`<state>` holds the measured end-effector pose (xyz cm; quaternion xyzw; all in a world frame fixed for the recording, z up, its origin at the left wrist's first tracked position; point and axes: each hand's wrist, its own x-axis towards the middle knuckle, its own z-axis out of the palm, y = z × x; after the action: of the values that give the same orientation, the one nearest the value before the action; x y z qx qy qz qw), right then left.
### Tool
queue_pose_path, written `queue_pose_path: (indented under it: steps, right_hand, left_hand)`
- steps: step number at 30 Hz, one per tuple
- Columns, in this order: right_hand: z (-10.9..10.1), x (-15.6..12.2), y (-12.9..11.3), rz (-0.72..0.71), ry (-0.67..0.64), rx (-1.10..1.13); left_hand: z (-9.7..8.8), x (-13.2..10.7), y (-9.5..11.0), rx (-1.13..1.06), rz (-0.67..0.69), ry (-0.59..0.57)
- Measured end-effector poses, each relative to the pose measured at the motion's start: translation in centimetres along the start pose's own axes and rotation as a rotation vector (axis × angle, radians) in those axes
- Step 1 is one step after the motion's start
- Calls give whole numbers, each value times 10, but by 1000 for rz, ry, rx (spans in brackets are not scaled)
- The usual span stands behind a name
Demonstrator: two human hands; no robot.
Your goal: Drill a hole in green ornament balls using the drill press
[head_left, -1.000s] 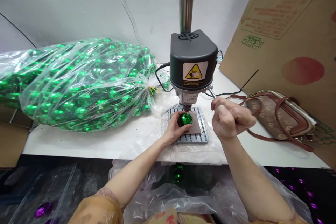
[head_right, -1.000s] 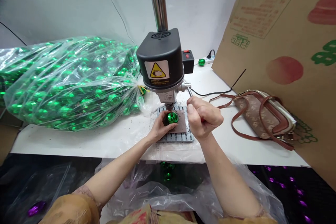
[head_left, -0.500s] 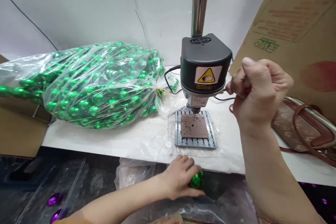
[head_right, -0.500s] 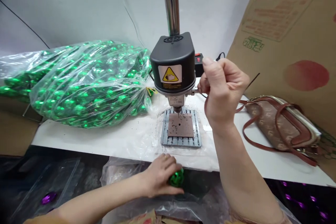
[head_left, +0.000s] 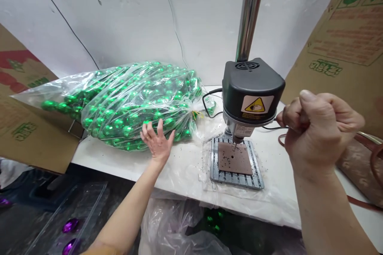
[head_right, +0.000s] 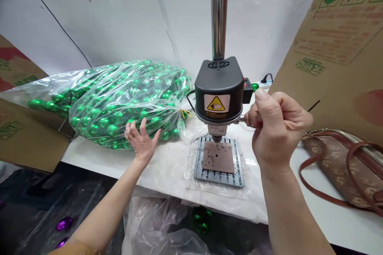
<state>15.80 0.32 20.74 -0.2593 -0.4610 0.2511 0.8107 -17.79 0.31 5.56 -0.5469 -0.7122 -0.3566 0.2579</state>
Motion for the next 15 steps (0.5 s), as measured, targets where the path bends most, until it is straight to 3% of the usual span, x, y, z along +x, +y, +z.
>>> queue_pose_path:
  steps: [6,12,15]
  right_hand:
    - [-2,-1,1,11,11,-5]
    - [1,-1,1,13,25,6]
    - [4,-2,0,16,55,15]
  left_hand:
    - [20,48,-25,-94,8,-8]
    - [20,92,-9,-616,9,-15]
    - [16,97,0,-785,55,-153]
